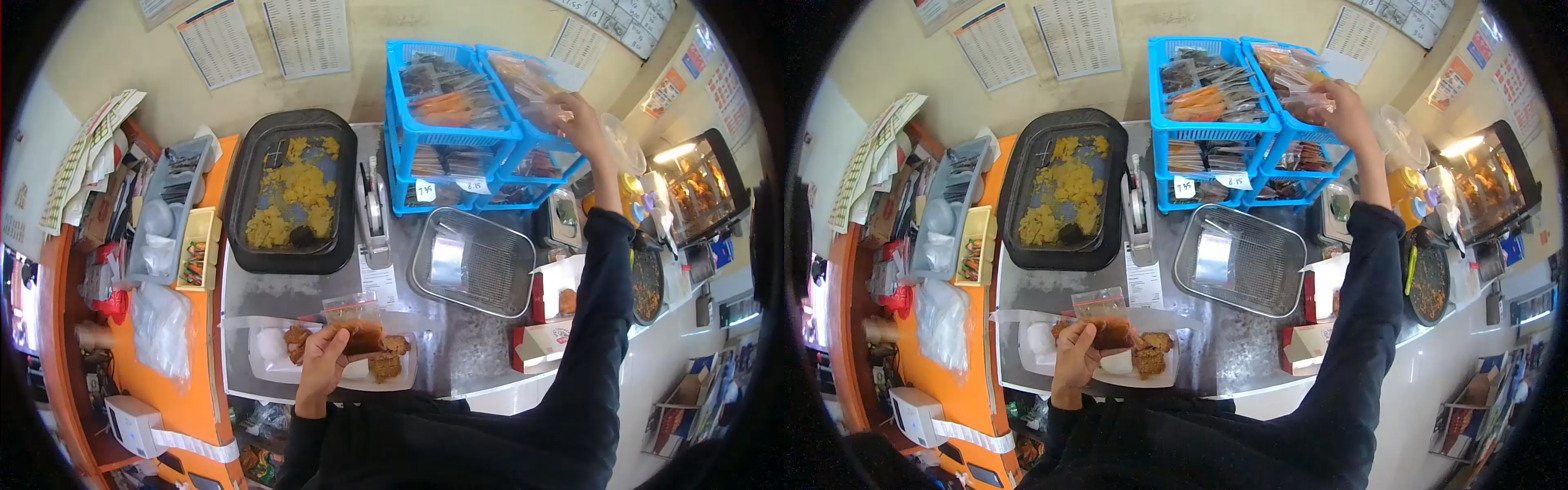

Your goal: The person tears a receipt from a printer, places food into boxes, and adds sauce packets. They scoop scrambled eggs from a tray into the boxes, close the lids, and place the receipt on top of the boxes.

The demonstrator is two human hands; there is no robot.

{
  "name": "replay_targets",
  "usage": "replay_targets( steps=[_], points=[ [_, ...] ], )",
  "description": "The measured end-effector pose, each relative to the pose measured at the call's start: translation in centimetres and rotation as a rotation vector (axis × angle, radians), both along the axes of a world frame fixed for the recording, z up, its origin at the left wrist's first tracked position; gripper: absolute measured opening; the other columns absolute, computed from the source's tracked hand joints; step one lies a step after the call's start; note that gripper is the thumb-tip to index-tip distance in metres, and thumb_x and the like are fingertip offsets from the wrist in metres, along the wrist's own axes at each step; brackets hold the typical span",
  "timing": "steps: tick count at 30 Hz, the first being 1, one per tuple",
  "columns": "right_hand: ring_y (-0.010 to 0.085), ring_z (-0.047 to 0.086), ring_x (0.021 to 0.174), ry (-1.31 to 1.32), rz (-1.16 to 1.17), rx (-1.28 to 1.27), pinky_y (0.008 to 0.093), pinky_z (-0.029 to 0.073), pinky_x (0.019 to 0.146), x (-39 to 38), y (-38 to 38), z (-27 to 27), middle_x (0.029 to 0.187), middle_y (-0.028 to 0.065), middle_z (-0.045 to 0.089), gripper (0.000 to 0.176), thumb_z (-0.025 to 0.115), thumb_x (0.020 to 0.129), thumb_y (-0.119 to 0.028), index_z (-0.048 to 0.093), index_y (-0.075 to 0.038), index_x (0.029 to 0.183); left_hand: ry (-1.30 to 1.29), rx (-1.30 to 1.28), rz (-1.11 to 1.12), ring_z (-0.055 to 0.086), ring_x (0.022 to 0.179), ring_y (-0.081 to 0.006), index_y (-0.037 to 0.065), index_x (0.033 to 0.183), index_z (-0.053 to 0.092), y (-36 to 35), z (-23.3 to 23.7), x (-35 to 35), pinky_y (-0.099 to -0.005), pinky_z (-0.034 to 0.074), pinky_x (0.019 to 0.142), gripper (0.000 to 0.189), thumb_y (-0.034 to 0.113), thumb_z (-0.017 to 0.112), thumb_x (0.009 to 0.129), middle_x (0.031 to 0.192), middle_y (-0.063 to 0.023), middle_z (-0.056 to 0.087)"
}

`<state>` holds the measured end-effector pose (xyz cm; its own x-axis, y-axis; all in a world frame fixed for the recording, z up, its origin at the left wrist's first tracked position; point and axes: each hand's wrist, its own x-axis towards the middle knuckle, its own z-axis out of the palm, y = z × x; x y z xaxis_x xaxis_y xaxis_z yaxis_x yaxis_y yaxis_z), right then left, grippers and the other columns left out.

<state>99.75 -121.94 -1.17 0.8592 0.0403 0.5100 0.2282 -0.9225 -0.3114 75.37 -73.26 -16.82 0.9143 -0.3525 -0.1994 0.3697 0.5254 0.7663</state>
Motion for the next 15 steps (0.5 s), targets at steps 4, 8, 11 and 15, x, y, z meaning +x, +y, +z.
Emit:
replay_targets(
  steps=[4, 8, 11, 15],
  points=[
    [0.0294, 0.061, 0.093, 0.053, -0.012, -0.170, 0.0384, 0.048, 0.079, 2.6, -2.5, 0.3, 0.096, 0.0124, 0.062, 0.024, 0.068, 0.077, -0.011, 0.062, -0.006, 0.099, -0.017, -0.013, 0.068, 0.061, 0.107, -0.0360, -0.006, 0.121, 0.054, 0.3, 0.3, 0.0, -0.0564, 0.050, 0.092, 0.037, 0.023, 0.043, 0.101, 0.119, -0.0206, 0.060],
    [0.0238, 0.064, 0.095, 0.001, 0.022, -0.024, 0.0330, 0.048, 0.080, 2.3, -2.5, 0.3, 0.099, 0.0143, 0.063, 0.012, 0.061, 0.086, -0.006, 0.056, -0.003, 0.097, 0.134, -0.164, 0.215, 0.060, 0.108, -0.0418, -0.007, 0.123, 0.050, 1.0, 0.6, -0.5, -0.0554, 0.052, 0.090, 0.041, 0.026, 0.041, 0.101, 0.121, -0.0260, 0.057],
    [0.0196, 0.064, 0.095, -0.225, 0.144, 0.137, 0.0297, 0.048, 0.082, 2.4, -3.8, -0.5, 0.097, 0.0121, 0.065, 0.007, 0.055, 0.094, -0.007, 0.055, -0.001, 0.097, 0.052, -0.033, 0.183, 0.062, 0.106, -0.0337, -0.005, 0.124, 0.053, 2.0, -0.2, -1.1, -0.0486, 0.050, 0.096, 0.031, 0.012, 0.049, 0.098, 0.118, -0.0197, 0.061],
    [0.0155, 0.063, 0.096, -0.277, 0.258, 0.364, 0.0285, 0.049, 0.082, -1.0, -0.8, 1.2, 0.097, 0.0066, 0.066, 0.014, 0.050, 0.098, -0.011, 0.057, -0.001, 0.103, -0.046, 0.321, 0.189, 0.065, 0.099, -0.0227, -0.006, 0.111, 0.062, 4.1, -1.6, -2.1, -0.0313, 0.052, 0.089, 0.023, 0.001, 0.059, 0.090, 0.110, -0.0160, 0.066]
  ],
)
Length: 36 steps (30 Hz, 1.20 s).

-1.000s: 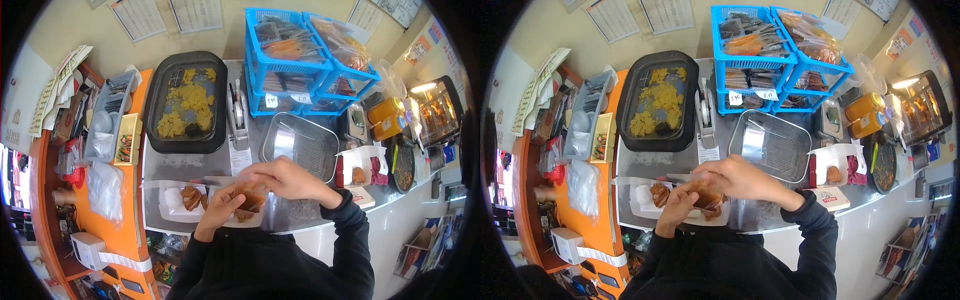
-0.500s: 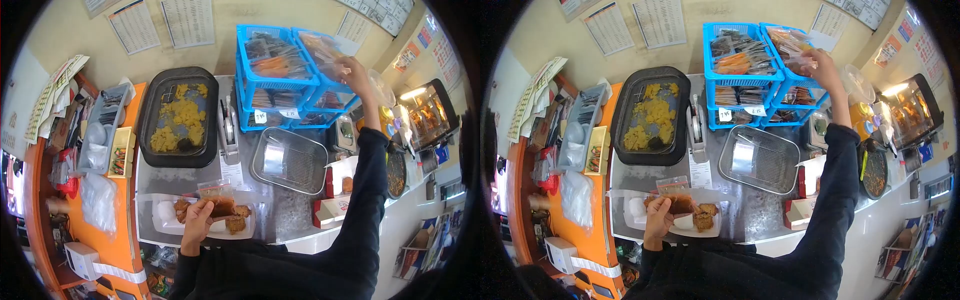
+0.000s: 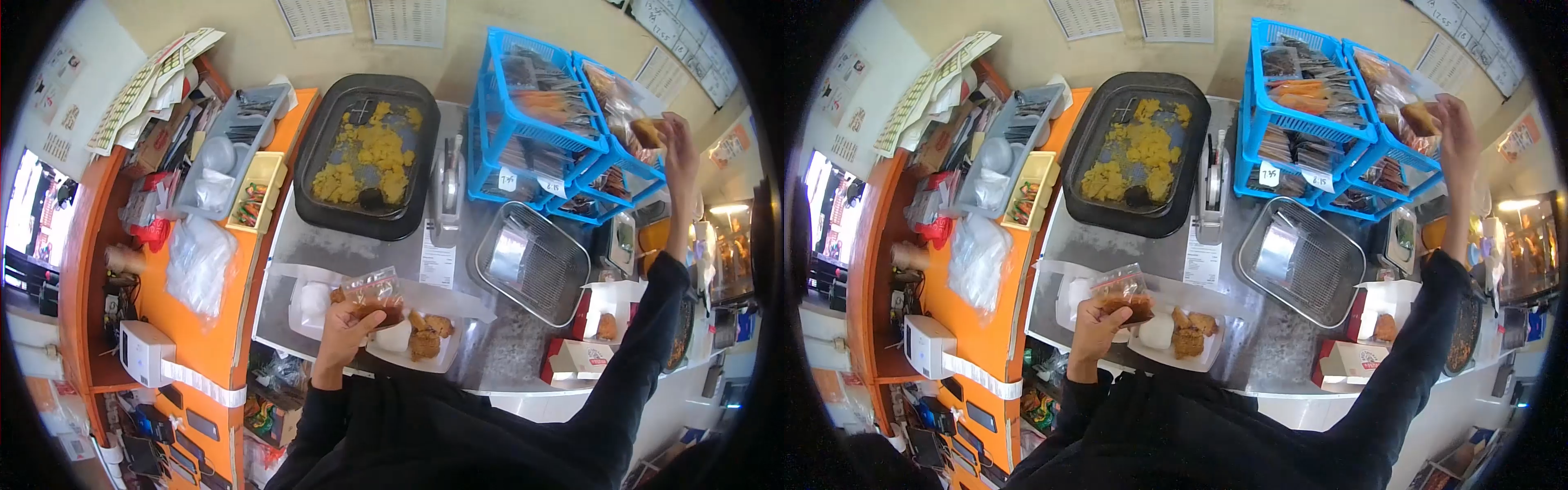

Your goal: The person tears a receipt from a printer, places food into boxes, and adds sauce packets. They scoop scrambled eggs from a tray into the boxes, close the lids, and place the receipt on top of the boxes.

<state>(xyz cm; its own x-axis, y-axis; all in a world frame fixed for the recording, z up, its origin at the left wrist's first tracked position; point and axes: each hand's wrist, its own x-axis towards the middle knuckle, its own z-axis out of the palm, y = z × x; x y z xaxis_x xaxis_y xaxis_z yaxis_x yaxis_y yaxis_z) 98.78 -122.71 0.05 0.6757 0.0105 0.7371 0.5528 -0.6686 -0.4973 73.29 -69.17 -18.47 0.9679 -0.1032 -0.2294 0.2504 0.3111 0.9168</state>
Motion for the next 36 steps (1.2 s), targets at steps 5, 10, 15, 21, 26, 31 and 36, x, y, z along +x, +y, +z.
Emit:
replay_targets(
  steps=[5, 10, 15, 21, 26, 31, 36],
  points=[
    [0.0096, 0.061, 0.087, 0.242, -0.117, 0.058, 0.0218, 0.048, 0.071, -10.0, 9.7, 2.9, 0.094, 0.0033, 0.064, 0.019, 0.049, 0.099, -0.016, 0.060, -0.003, 0.108, -0.051, 0.147, 0.243, 0.069, 0.089, -0.0259, -0.009, 0.113, 0.059, 6.1, -0.4, -1.3, -0.0371, 0.058, 0.080, 0.027, 0.005, 0.059, 0.090, 0.101, -0.0193, 0.068],
    [0.0039, 0.055, 0.067, 0.571, 0.325, 0.017, 0.0187, 0.043, 0.057, -17.7, 20.0, -1.4, 0.079, -0.0018, 0.057, 0.015, 0.049, 0.099, -0.017, 0.057, -0.007, 0.092, -0.016, 0.043, 0.312, 0.067, 0.095, -0.0333, -0.009, 0.117, 0.056, 10.3, -1.0, -2.7, -0.0447, 0.059, 0.078, 0.030, 0.008, 0.058, 0.092, 0.108, -0.0210, 0.065],
    [0.0069, 0.060, 0.072, 0.949, 0.650, 0.218, 0.0217, 0.048, 0.057, -20.2, 26.6, -9.8, 0.081, 0.0015, 0.055, 0.011, 0.046, 0.100, -0.014, 0.051, -0.005, 0.097, -0.055, -0.012, 0.323, 0.066, 0.099, -0.0341, -0.009, 0.117, 0.055, 12.0, -2.6, -3.6, -0.0450, 0.059, 0.079, 0.030, 0.006, 0.059, 0.091, 0.108, -0.0208, 0.064],
    [0.0047, 0.055, 0.070, 1.257, 0.604, 0.462, 0.0218, 0.045, 0.055, -21.1, 30.5, -14.6, 0.080, 0.0023, 0.055, 0.017, 0.044, 0.101, -0.019, 0.051, -0.003, 0.100, -0.081, 0.273, 0.232, 0.066, 0.098, -0.0267, -0.007, 0.105, 0.062, 14.2, -4.3, -2.0, -0.0386, 0.054, 0.090, 0.020, 0.003, 0.062, 0.089, 0.106, -0.0190, 0.066],
    [0.0151, 0.058, 0.072, 0.945, 0.536, 0.200, 0.0303, 0.052, 0.061, -21.4, 31.7, -18.7, 0.084, 0.0054, 0.060, 0.014, 0.048, 0.099, -0.017, 0.055, -0.005, 0.099, -0.179, 0.434, 0.124, 0.064, 0.099, -0.0165, 0.000, 0.103, 0.066, 14.5, -4.4, 0.8, -0.0295, 0.049, 0.090, 0.017, -0.003, 0.062, 0.086, 0.107, -0.0112, 0.068],
    [0.0357, 0.062, 0.088, 0.864, 0.414, -0.215, 0.0414, 0.051, 0.076, -22.8, 35.1, -23.9, 0.098, 0.0154, 0.064, 0.016, 0.054, 0.091, -0.011, 0.058, -0.004, 0.105, -0.447, 1.046, -0.015, 0.064, 0.099, -0.0268, 0.004, 0.104, 0.067, 13.9, -5.0, 2.2, -0.0350, 0.048, 0.088, 0.029, -0.007, 0.063, 0.077, 0.103, -0.0126, 0.067],
    [0.0342, 0.061, 0.097, 0.531, 0.300, -0.249, 0.0443, 0.048, 0.082, -26.7, 36.8, -26.9, 0.094, 0.0144, 0.064, 0.025, 0.055, 0.087, -0.007, 0.057, -0.011, 0.111, -0.400, 1.379, -0.035, 0.055, 0.108, -0.0351, 0.007, 0.117, 0.061, 12.5, -6.7, 1.1, -0.0404, 0.042, 0.094, 0.047, -0.003, 0.066, 0.072, 0.113, -0.0149, 0.060]
  ],
)
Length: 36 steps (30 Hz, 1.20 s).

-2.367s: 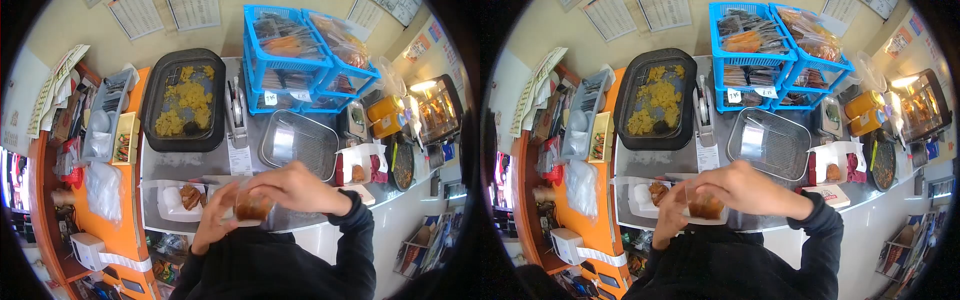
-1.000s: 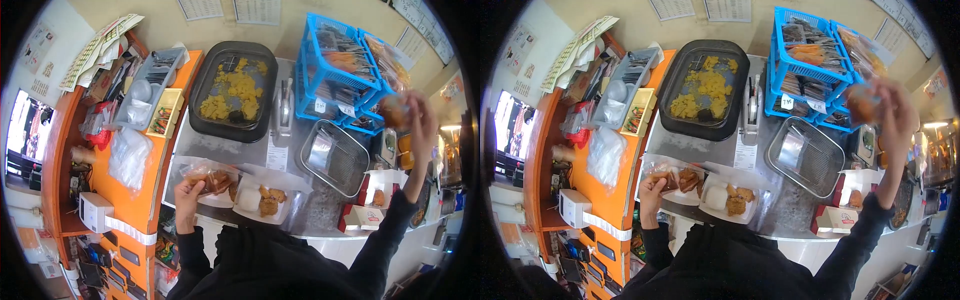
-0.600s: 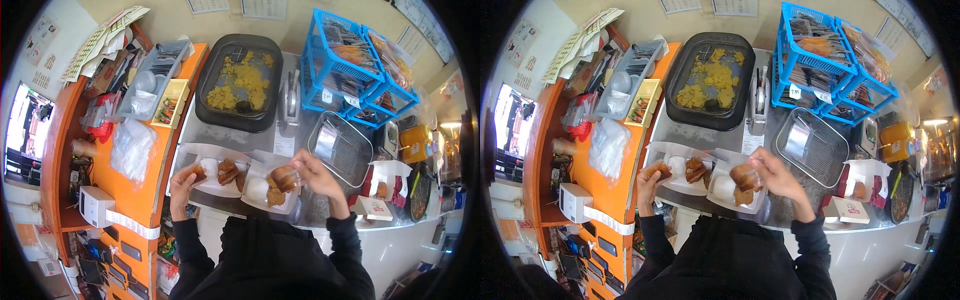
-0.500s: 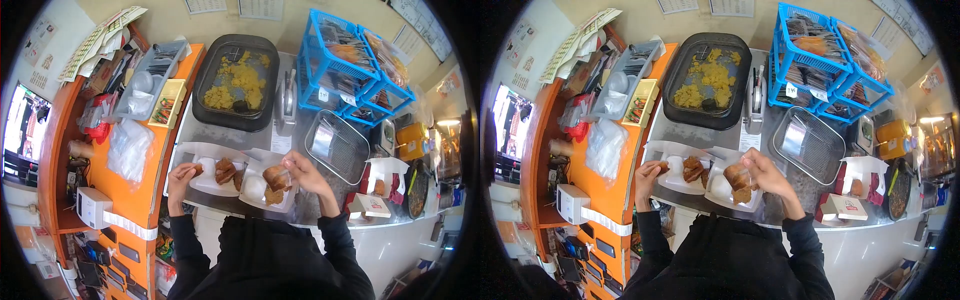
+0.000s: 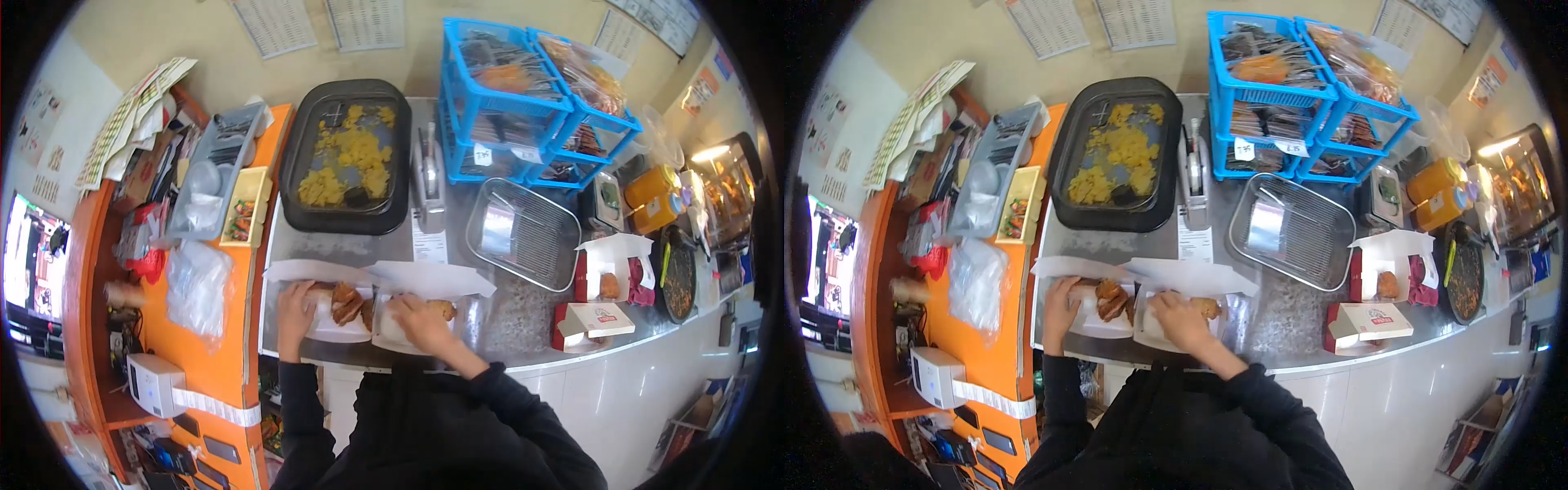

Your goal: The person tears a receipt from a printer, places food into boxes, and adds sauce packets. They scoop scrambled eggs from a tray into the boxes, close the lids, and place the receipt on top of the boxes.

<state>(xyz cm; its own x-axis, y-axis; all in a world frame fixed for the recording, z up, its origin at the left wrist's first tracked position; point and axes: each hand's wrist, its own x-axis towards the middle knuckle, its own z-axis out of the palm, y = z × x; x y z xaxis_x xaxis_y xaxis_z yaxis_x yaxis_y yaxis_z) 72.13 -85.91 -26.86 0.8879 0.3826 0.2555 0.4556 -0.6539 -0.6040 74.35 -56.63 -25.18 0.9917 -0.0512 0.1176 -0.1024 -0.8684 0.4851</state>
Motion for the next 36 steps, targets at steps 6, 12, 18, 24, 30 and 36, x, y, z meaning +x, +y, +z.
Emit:
replay_targets(
  steps=[6, 12, 18, 24, 30, 36],
  points=[
    [0.0290, 0.055, 0.098, -0.223, -0.268, 0.282, 0.0398, 0.044, 0.082, -2.5, -3.8, 4.4, 0.109, 0.0143, 0.054, 0.043, 0.065, 0.081, -0.004, 0.049, -0.005, 0.121, 0.088, 0.236, 0.063, 0.052, 0.107, -0.0316, 0.012, 0.113, 0.056, -2.2, -0.2, -0.5, -0.0464, 0.032, 0.089, 0.040, 0.003, 0.062, 0.075, 0.108, -0.0116, 0.058],
    [0.0257, 0.042, 0.100, 0.396, -0.694, 0.550, 0.0352, 0.038, 0.089, -6.5, -6.1, -2.4, 0.101, 0.0173, 0.041, 0.061, 0.070, 0.081, -0.015, 0.034, 0.008, 0.125, 0.119, 0.222, 0.088, 0.057, 0.100, -0.0293, 0.013, 0.112, 0.056, -2.4, 0.2, 0.4, -0.0441, 0.031, 0.088, 0.037, -0.001, 0.056, 0.077, 0.101, -0.0096, 0.061],
    [0.0206, 0.057, 0.082, 0.546, -0.690, 0.628, 0.0308, 0.047, 0.072, -6.0, -6.9, -2.5, 0.094, 0.0125, 0.055, 0.040, 0.061, 0.085, -0.004, 0.045, 0.000, 0.122, 0.307, 0.107, 0.058, 0.059, 0.100, -0.0283, 0.014, 0.114, 0.056, -1.1, 1.4, 0.4, -0.0443, 0.031, 0.091, 0.039, -0.001, 0.056, 0.078, 0.106, -0.0106, 0.063],
    [0.0230, 0.059, 0.077, 0.491, -0.695, 0.516, 0.0320, 0.048, 0.070, -5.9, -7.2, -2.6, 0.092, 0.0150, 0.057, 0.031, 0.060, 0.084, -0.002, 0.053, 0.000, 0.115, 0.297, 0.267, 0.289, 0.054, 0.107, -0.0369, 0.012, 0.116, 0.056, -4.7, -0.4, -0.5, -0.0505, 0.037, 0.090, 0.039, -0.002, 0.055, 0.079, 0.119, -0.0198, 0.055],
    [0.0266, 0.061, 0.077, 0.503, -0.697, 0.530, 0.0348, 0.049, 0.071, -5.7, -7.2, -2.5, 0.095, 0.0169, 0.057, 0.033, 0.063, 0.083, -0.004, 0.054, -0.001, 0.114, 0.290, 0.025, 0.162, 0.055, 0.102, -0.0415, 0.006, 0.117, 0.056, -2.4, -0.3, -0.3, -0.0451, 0.043, 0.089, 0.039, -0.005, 0.052, 0.080, 0.112, -0.0219, 0.058],
    [0.0238, 0.065, 0.087, 0.488, -0.537, 0.380, 0.0331, 0.052, 0.075, -5.5, -8.2, -0.5, 0.107, 0.0170, 0.061, 0.039, 0.067, 0.084, -0.007, 0.053, -0.001, 0.119, 0.103, -0.044, 0.101, 0.060, 0.093, -0.0380, 0.005, 0.124, 0.054, -2.0, -0.6, -0.8, -0.0428, 0.047, 0.082, 0.046, -0.007, 0.051, 0.080, 0.107, -0.0206, 0.060]
  ],
)
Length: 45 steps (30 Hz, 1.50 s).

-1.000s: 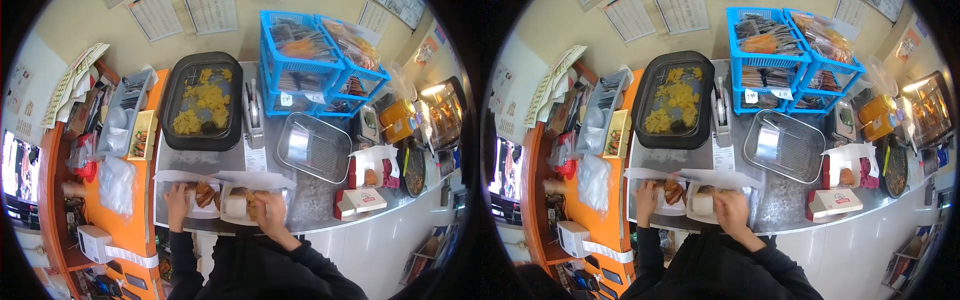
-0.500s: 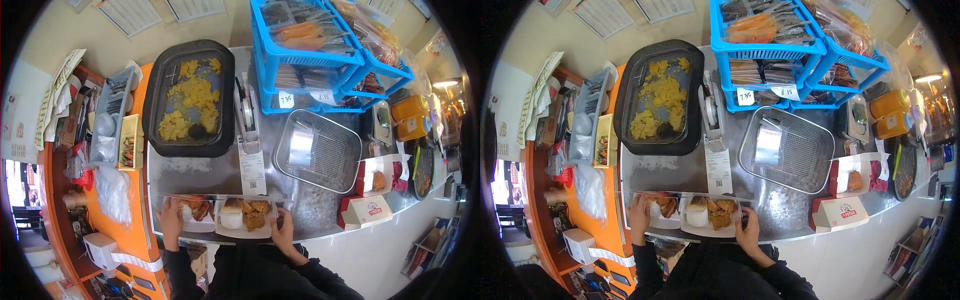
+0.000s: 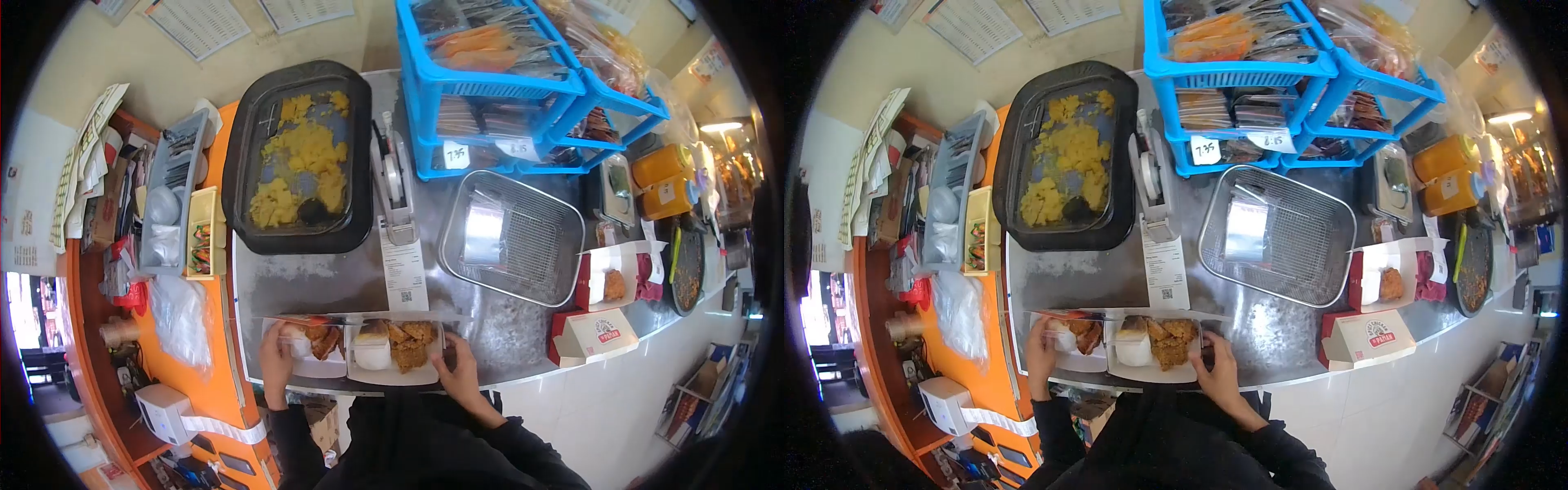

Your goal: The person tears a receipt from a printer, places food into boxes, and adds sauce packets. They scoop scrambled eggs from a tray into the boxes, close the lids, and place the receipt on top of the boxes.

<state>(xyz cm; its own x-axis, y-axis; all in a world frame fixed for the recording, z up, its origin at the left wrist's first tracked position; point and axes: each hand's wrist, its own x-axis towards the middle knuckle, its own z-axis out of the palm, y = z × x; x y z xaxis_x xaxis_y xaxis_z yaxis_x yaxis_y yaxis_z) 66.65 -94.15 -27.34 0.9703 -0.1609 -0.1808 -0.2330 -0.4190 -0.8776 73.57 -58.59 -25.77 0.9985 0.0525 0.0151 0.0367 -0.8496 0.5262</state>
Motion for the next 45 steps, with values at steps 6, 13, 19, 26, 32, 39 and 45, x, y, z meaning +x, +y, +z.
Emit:
replay_targets(
  steps=[6, 13, 19, 26, 32, 39, 45],
  points=[
    [0.0178, 0.066, 0.068, 0.097, 0.227, -0.004, 0.0292, 0.050, 0.057, 1.9, -11.3, 14.4, 0.088, 0.0074, 0.069, 0.021, 0.068, 0.084, -0.010, 0.065, -0.006, 0.105, 0.003, -0.176, 0.057, 0.065, 0.089, -0.0269, 0.008, 0.133, 0.047, 1.2, 0.1, -0.9, -0.0369, 0.050, 0.079, 0.047, -0.001, 0.051, 0.087, 0.096, -0.0181, 0.066],
    [0.0100, 0.063, 0.064, -0.551, -0.318, -0.613, 0.0250, 0.050, 0.058, 18.5, -32.8, 26.9, 0.072, 0.0050, 0.066, 0.015, 0.054, 0.091, -0.005, 0.066, 0.001, 0.097, 0.030, 0.139, 0.194, 0.065, 0.081, -0.0390, -0.005, 0.097, 0.066, -1.9, 5.1, 1.1, -0.0419, 0.050, 0.072, 0.020, 0.009, 0.053, 0.092, 0.088, -0.0265, 0.065],
    [0.0146, 0.062, 0.075, -0.161, 0.099, -0.841, 0.0311, 0.052, 0.068, 40.6, -55.2, 15.0, 0.089, 0.0082, 0.068, 0.027, 0.059, 0.088, -0.019, 0.066, -0.003, 0.108, -0.265, 0.336, 0.434, 0.056, 0.081, -0.0402, -0.004, 0.091, 0.060, -5.2, 5.9, -1.8, -0.0450, 0.044, 0.072, 0.019, 0.011, 0.049, 0.095, 0.084, -0.0234, 0.059],
    [0.0164, 0.061, 0.082, -0.051, -0.121, -0.876, 0.0321, 0.051, 0.073, 50.2, -65.7, 7.3, 0.095, 0.0095, 0.067, 0.029, 0.059, 0.088, -0.020, 0.065, -0.004, 0.112, 0.054, -0.147, 0.417, 0.066, 0.066, -0.0251, 0.001, 0.091, 0.064, -16.9, 5.0, -5.5, -0.0318, 0.052, 0.062, 0.009, 0.007, 0.065, 0.085, 0.079, -0.0138, 0.065],
    [0.0179, 0.061, 0.089, -0.059, -0.224, -0.903, 0.0330, 0.050, 0.078, 50.1, -68.6, 7.4, 0.100, 0.0105, 0.066, 0.031, 0.058, 0.089, -0.021, 0.064, -0.005, 0.115, 0.218, 0.050, 0.406, 0.049, 0.106, -0.0393, -0.002, 0.121, 0.043, -20.3, 2.1, -4.5, -0.0428, 0.043, 0.091, 0.062, 0.012, 0.076, 0.071, 0.116, -0.0217, 0.050],
    [0.0197, 0.061, 0.096, -0.139, -0.273, -0.940, 0.0340, 0.049, 0.083, 50.8, -72.3, 7.1, 0.106, 0.0117, 0.066, 0.034, 0.058, 0.089, -0.022, 0.063, -0.006, 0.119, 0.188, -0.041, 0.306, 0.048, 0.108, -0.0395, -0.001, 0.120, 0.044, -19.5, 1.4, -4.5, -0.0443, 0.041, 0.093, 0.068, 0.019, 0.080, 0.065, 0.115, -0.0215, 0.051],
    [0.0212, 0.061, 0.102, -0.261, -0.285, -0.995, 0.0348, 0.048, 0.088, 51.4, -76.4, 6.9, 0.112, 0.0128, 0.065, 0.036, 0.058, 0.089, -0.023, 0.062, -0.007, 0.122, 0.198, 0.051, 0.218, 0.051, 0.107, -0.0388, 0.000, 0.121, 0.044, -19.4, -0.2, -5.2, -0.0437, 0.038, 0.093, 0.072, 0.026, 0.081, 0.064, 0.110, -0.0210, 0.056]
  ],
)
